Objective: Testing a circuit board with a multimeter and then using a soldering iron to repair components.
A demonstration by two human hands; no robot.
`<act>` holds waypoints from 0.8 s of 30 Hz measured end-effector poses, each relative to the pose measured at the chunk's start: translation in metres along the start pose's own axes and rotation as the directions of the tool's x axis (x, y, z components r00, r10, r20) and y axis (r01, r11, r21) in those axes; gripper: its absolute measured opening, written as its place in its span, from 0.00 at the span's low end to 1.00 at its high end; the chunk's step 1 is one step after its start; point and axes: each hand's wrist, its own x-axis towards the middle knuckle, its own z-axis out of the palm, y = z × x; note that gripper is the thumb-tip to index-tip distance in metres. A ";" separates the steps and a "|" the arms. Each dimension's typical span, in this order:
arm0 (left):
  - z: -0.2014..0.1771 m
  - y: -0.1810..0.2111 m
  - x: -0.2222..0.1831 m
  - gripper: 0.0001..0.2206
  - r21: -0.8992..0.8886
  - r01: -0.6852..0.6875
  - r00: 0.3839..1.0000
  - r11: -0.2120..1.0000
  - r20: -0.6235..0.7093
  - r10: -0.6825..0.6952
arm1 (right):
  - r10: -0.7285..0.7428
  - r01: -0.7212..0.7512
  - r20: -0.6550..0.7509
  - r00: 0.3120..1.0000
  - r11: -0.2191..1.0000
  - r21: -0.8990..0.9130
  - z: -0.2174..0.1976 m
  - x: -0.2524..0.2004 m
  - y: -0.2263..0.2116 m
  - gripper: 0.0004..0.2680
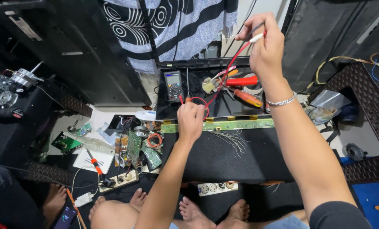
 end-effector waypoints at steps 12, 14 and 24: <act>-0.002 0.049 0.061 0.23 0.005 -0.010 0.828 1.000 0.561 0.005 | -0.357 0.487 0.331 0.873 0.662 -0.570 0.004 -0.019 -0.077 0.01; 0.023 0.033 0.055 0.20 -0.004 -0.099 0.788 0.995 0.610 0.081 | -0.360 0.497 0.342 0.868 0.631 -0.596 0.004 -0.024 -0.079 0.02; 0.033 0.017 0.059 0.23 -0.312 0.482 0.514 0.819 0.858 0.024 | -0.367 0.512 0.379 0.850 0.399 -0.761 -0.012 -0.029 -0.093 0.12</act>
